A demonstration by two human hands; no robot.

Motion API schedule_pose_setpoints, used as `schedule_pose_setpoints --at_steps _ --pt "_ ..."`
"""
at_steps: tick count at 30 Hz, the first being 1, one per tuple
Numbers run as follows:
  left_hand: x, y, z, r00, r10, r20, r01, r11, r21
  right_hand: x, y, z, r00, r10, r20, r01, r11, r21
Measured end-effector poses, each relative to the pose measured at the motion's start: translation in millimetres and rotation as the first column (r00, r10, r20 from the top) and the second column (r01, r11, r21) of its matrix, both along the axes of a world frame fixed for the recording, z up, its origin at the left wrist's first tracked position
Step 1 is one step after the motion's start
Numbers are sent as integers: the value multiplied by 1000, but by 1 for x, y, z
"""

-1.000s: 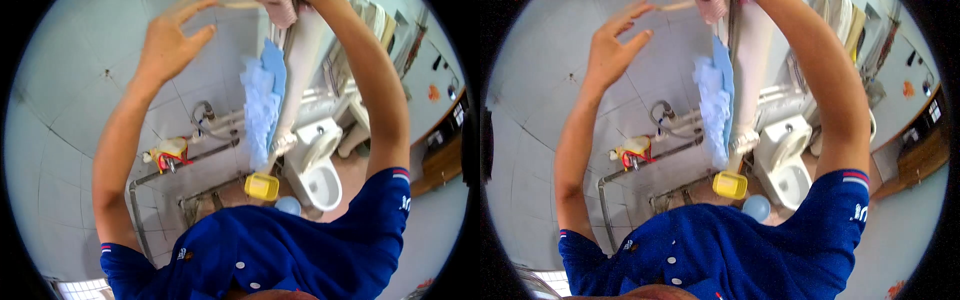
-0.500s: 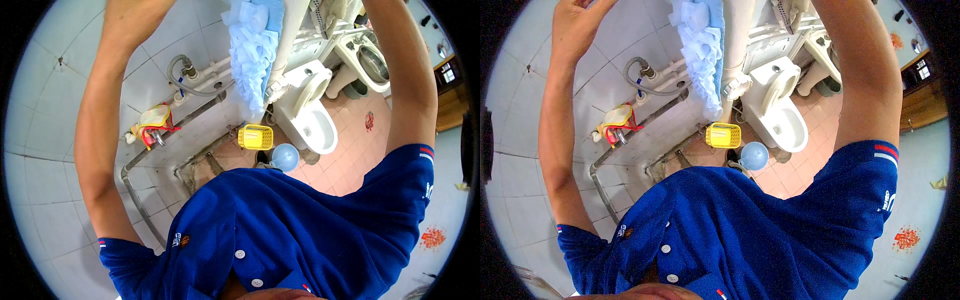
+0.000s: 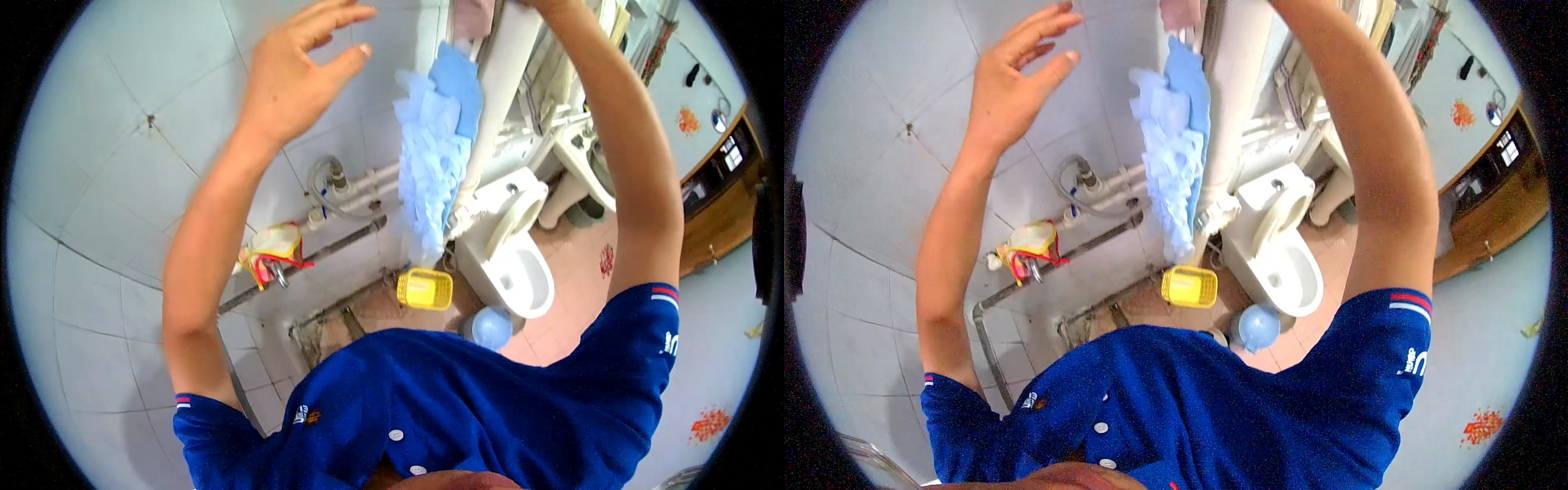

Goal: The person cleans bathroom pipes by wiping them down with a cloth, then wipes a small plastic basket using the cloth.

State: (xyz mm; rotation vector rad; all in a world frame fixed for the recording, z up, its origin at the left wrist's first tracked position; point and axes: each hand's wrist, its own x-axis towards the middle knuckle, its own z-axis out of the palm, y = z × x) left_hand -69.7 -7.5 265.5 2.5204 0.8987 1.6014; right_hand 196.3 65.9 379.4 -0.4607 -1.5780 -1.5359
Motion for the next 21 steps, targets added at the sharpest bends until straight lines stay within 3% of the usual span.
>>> schedule_pose_setpoints --at_steps 2,16,20,21 --pt "-1 -2 7 1000 30 -2 -30 999 33 -1 -11 1 997 74 -7 -75 989 -131" --pt "53 -6 14 996 83 11 -83 995 -48 8 -13 5 979 203 -11 -201 960 -196" --pt "73 -2 15 989 147 9 -147 989 -16 25 -8 29 957 264 118 -237 950 -203" --pt "79 -2 15 984 179 22 -176 979 -101 26 -5 35 954 281 101 -260 949 -178"
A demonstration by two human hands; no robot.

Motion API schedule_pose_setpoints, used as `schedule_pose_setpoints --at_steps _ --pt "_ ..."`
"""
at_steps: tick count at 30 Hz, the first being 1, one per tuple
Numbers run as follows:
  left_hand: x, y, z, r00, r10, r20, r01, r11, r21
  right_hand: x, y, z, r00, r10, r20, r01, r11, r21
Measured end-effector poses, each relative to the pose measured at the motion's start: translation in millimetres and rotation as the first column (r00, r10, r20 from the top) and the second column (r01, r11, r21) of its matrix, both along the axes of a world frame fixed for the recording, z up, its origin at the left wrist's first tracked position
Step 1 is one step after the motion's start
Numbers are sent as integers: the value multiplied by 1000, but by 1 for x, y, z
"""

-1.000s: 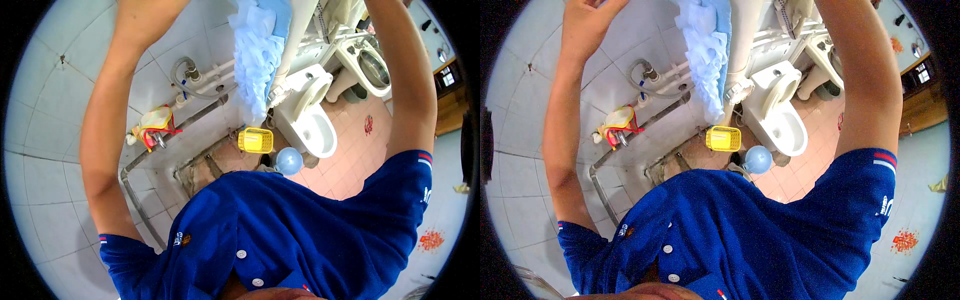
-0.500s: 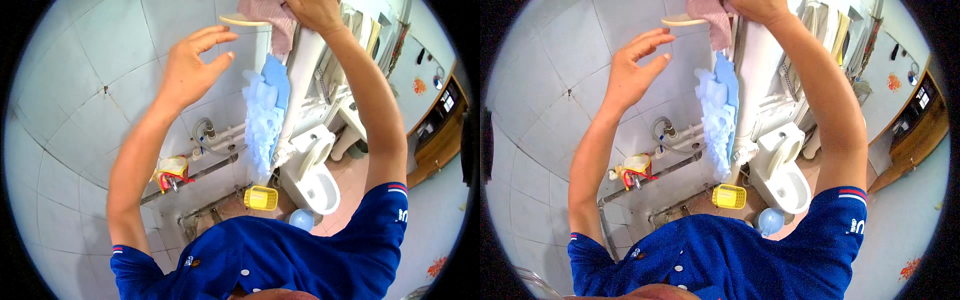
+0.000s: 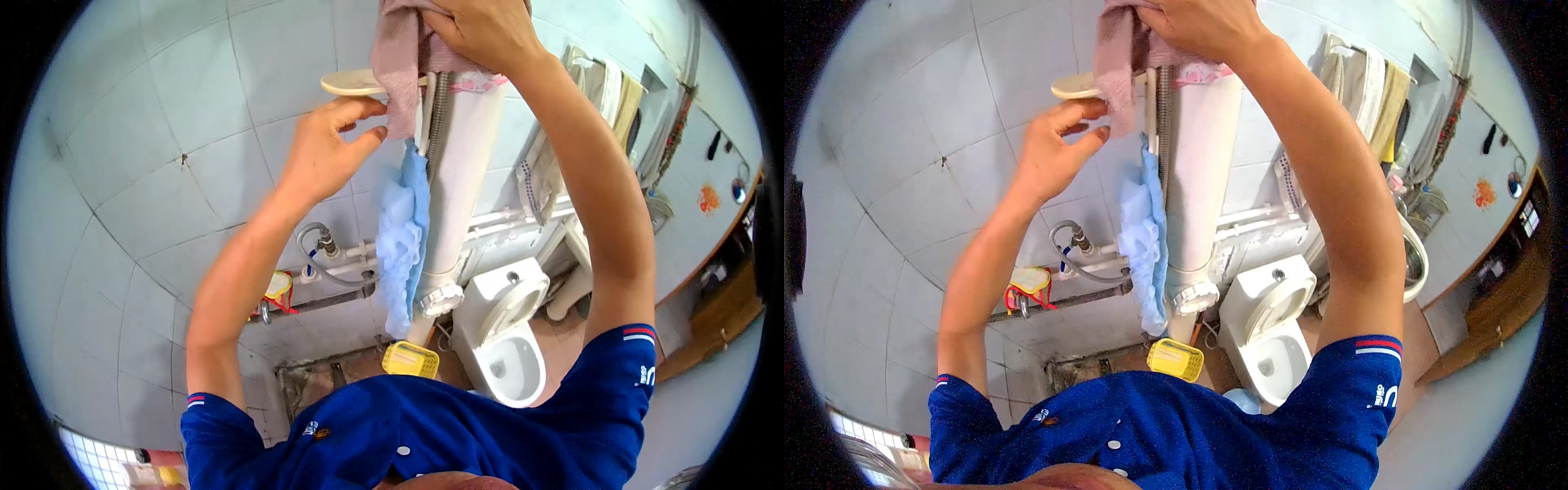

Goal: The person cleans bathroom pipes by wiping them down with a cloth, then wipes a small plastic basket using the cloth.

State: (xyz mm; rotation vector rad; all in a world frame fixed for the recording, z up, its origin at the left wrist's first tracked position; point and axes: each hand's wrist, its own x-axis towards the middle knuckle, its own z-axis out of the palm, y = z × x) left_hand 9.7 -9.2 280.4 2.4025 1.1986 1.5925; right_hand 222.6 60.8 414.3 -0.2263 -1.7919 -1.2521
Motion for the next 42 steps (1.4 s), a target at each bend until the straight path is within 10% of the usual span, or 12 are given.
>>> schedule_pose_setpoints --at_steps 13,15,18,21,22,25,33,34,35,38,40,42 --pt "56 0 -14 979 184 -87 -202 936 -287 36 7 -65 880 308 -361 -361 929 -88" --pt "59 2 -15 984 160 -79 -176 946 -273 37 -2 -59 651 439 -619 -704 655 -276" --pt "51 9 -25 995 87 -59 -97 976 -198 30 -4 -60 731 578 -363 -657 739 -146" --pt "48 6 -19 999 8 -34 -18 956 -294 6 -15 -86 942 315 -115 -317 948 2" --pt "49 16 -26 962 -220 160 220 975 17 -7 -15 -92 954 288 -87 -292 955 -46" --pt "40 9 11 887 352 -299 -109 789 605 -35 -18 -91 979 194 -55 -198 977 -76" --pt "44 24 -31 866 42 498 -379 705 600 -88 -47 -65 994 76 -79 -110 695 -711" --pt "36 21 -33 974 -36 223 -26 962 272 -88 -41 -58 996 -84 38 86 701 -708" --pt "30 20 -34 970 -243 -6 237 950 -201 -90 -48 -50 995 -91 37 90 700 -708" --pt "24 15 -36 963 -266 36 268 942 -202 -99 -63 -42 913 -287 290 380 341 -860" --pt "21 16 -39 950 -308 49 311 920 -239 -105 -62 -60 962 -176 210 272 707 -653" --pt "20 21 -43 952 -294 -80 292 956 -38 -102 -53 -64 992 -41 120 114 701 -704"
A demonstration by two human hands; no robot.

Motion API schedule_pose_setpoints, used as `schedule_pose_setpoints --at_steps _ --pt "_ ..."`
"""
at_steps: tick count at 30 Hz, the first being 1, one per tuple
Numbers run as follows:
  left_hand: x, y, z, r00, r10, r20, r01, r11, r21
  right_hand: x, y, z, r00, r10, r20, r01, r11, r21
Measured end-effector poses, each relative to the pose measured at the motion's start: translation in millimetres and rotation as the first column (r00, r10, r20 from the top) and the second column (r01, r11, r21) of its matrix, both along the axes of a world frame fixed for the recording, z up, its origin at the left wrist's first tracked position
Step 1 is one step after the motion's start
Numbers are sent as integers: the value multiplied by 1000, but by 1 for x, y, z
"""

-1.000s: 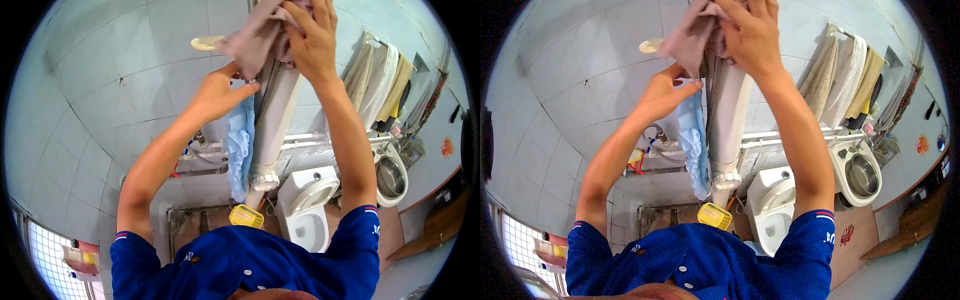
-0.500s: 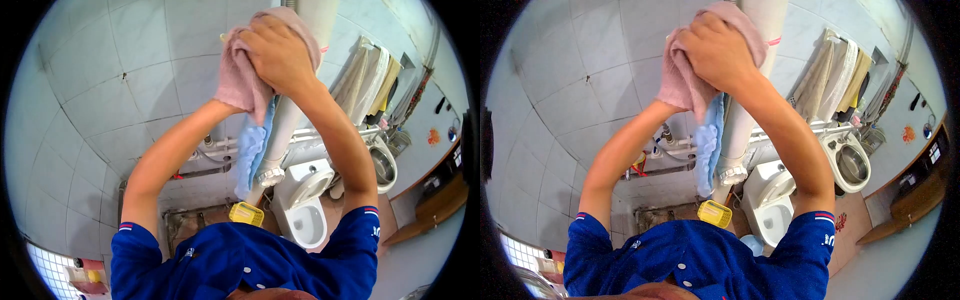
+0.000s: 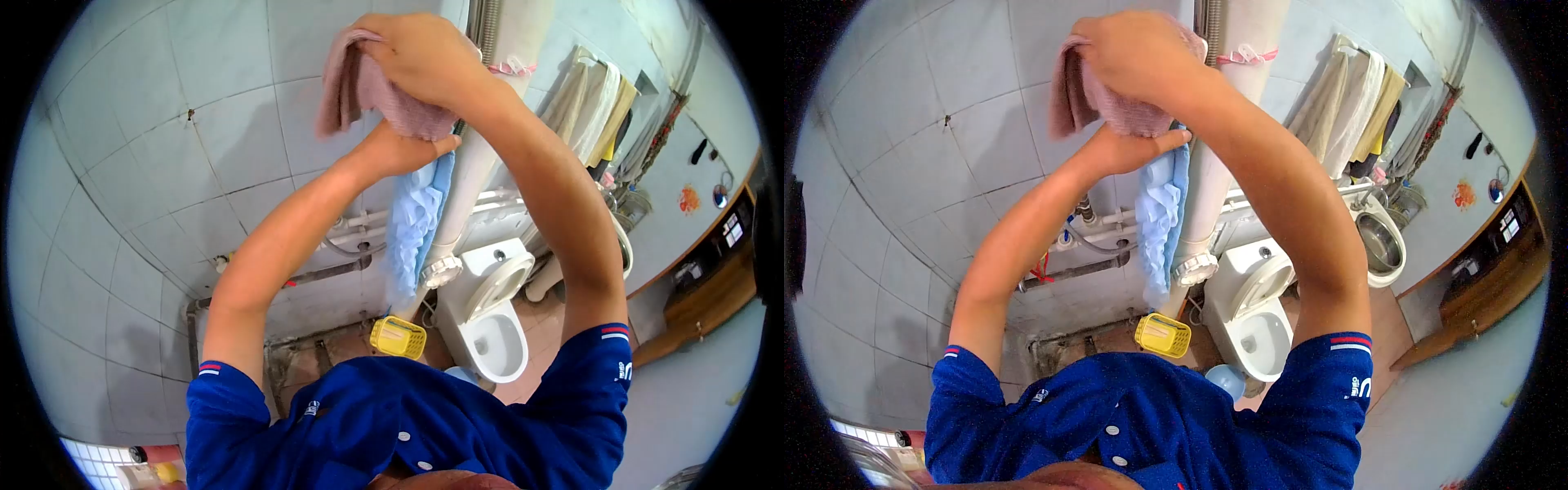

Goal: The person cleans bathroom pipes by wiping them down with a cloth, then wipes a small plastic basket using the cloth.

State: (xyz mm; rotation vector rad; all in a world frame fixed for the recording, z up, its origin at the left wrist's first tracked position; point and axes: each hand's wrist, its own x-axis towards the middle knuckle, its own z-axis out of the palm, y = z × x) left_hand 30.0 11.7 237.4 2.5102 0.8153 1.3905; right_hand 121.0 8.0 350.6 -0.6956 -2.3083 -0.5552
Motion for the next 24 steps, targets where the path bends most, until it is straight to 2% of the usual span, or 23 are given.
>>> schedule_pose_setpoints --at_steps 1,3,4,5,6,7,8,10,12,13,14,15,16,17,18,19,20,21,23,24 --pt "-1 2 -1 1000 5 2 -5 1000 2 4 4 -1 987 122 -105 -128 991 -47" --pt "2 0 2 996 68 63 -62 994 -91 18 4 -5 975 182 -125 -187 982 -28" --pt "4 -3 4 996 70 63 -65 994 -85 27 3 -10 919 311 -243 -301 950 80" --pt "7 -13 7 986 135 96 -141 988 60 36 3 -16 830 439 -344 -394 898 197" --pt "8 -16 9 971 195 138 -220 955 200 49 3 -22 776 454 -437 -370 890 268" --pt "3 -11 10 915 401 -37 -400 916 37 67 -2 -30 698 446 -561 -318 894 315" --pt "3 -12 10 938 345 43 -348 933 90 84 -9 -35 599 436 -671 -262 899 350" --pt "7 -21 16 953 270 136 -295 931 216 126 16 -58 311 525 -792 -317 843 434" --pt "26 -33 20 959 230 167 -257 951 170 179 54 -81 124 553 -824 -375 795 477" --pt "39 -39 17 962 182 205 -209 971 117 222 102 -93 53 491 -869 -827 509 237" --pt "53 -47 10 971 149 187 -123 982 -142 241 103 -73 381 367 -849 -886 409 -220" --pt "69 -44 -3 975 114 191 -93 988 -120 258 103 -52 730 332 -597 -683 333 -650" --pt "85 -38 -18 978 80 195 -62 993 -96 216 89 -72 389 -12 -921 -830 429 -356" --pt "97 -36 -28 978 91 187 -74 993 -97 185 79 -89 145 -179 -973 -841 496 -217" --pt "109 -35 -36 969 159 190 -153 987 -47 153 70 -106 -131 -280 -951 -798 600 -67" --pt "117 -33 -44 954 227 196 -231 973 2 144 72 -118 27 -121 -992 -683 723 -107" --pt "122 -30 -50 946 279 164 -296 951 90 137 76 -130 209 13 -978 -546 831 -106" --pt "125 -26 -53 943 291 159 -307 947 90 132 80 -138 402 115 -909 -399 915 -61" --pt "128 -18 -56 918 333 217 -363 924 120 132 91 -134 584 192 -789 -272 962 33" --pt "130 -16 -55 910 370 185 -396 909 132 131 95 -128 256 101 -961 -598 798 -75"
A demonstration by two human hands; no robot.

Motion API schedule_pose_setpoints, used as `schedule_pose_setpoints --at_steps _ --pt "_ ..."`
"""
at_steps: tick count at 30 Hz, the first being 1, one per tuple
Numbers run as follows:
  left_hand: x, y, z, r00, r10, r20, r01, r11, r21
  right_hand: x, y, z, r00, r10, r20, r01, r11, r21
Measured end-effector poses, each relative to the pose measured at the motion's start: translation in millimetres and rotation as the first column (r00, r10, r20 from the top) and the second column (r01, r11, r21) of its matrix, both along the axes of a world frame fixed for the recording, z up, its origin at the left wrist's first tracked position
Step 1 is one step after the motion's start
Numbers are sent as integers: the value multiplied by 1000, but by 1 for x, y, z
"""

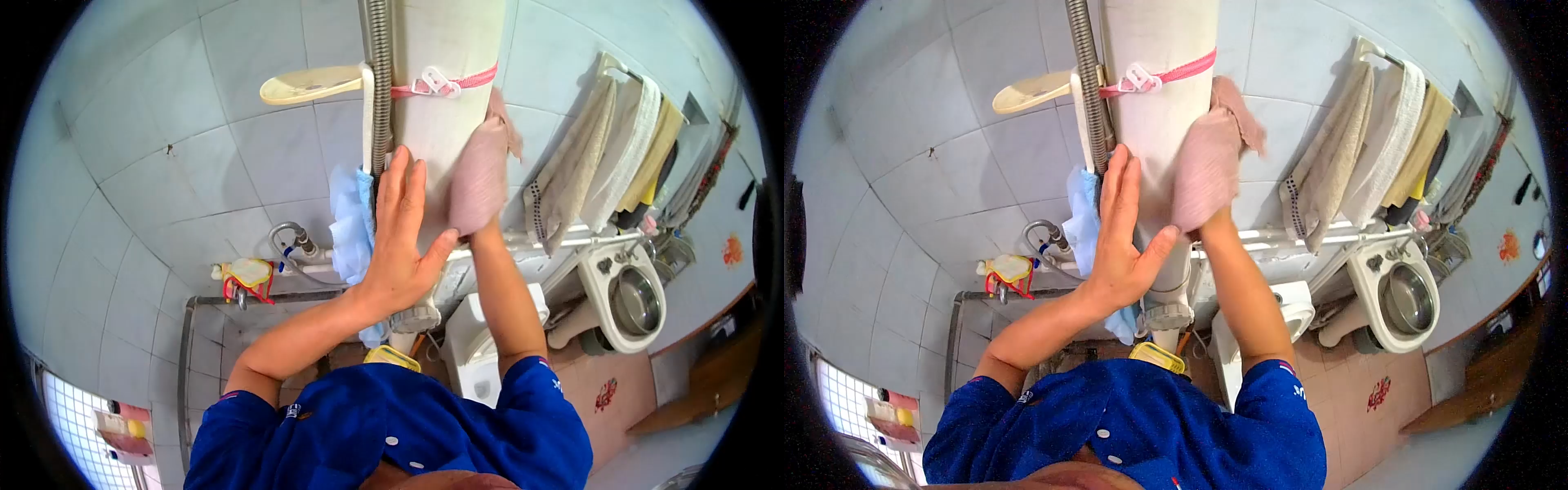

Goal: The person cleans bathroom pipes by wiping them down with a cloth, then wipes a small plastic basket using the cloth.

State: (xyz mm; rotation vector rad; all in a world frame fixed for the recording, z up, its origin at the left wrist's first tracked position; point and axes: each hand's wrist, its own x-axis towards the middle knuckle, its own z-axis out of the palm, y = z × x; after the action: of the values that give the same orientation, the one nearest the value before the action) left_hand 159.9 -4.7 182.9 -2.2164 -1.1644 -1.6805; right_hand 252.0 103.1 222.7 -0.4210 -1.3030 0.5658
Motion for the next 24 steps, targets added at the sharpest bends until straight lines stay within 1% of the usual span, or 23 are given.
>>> schedule_pose_setpoints --at_steps 1,2,3,5,7,11,13,14,16,18,19,20,21,23,24 --pt "3 3 -2 1000 18 -8 -18 1000 2 7 5 12 993 -66 93 57 994 93" --pt "6 9 -3 998 66 -12 -66 997 42 14 5 30 976 -141 167 107 975 194" --pt "7 17 -4 993 117 -18 -115 989 93 20 11 47 971 -172 164 119 949 291" --pt "6 34 -13 986 164 -26 -160 979 129 31 30 78 976 -170 133 102 906 411" --pt "5 54 -28 925 366 -102 -329 906 266 38 51 105 981 -156 114 82 870 487" --pt "-1 65 -34 891 435 -133 -351 843 409 33 68 125 967 -157 202 -2 784 621" --pt "1 62 -36 880 458 -124 -383 841 383 32 70 134 945 -187 268 -44 739 672" --pt "2 64 -37 873 471 -124 -386 824 413 32 71 145 935 -207 288 -56 715 697" --pt "3 61 -40 868 479 -128 -400 829 391 32 77 185 936 -250 250 -22 664 747" --pt "4 61 -43 857 494 -142 -402 816 416 27 86 235 948 -276 161 39 598 800" --pt "4 61 -42 853 498 -157 -397 814 423 24 92 266 949 -305 81 103 542 834" --pt "3 62 -41 848 506 -155 -405 809 426 20 94 280 945 -326 4 164 485 859" --pt "2 62 -42 848 506 -159 -400 806 435 15 95 280 948 -317 6 156 484 861" --pt "5 60 -43 847 508 -158 -401 805 438 1 103 272 992 -105 75 -5 549 836" --pt "7 59 -41 853 506 -126 -412 802 432 -6 109 267 995 1 103 -85 569 818"
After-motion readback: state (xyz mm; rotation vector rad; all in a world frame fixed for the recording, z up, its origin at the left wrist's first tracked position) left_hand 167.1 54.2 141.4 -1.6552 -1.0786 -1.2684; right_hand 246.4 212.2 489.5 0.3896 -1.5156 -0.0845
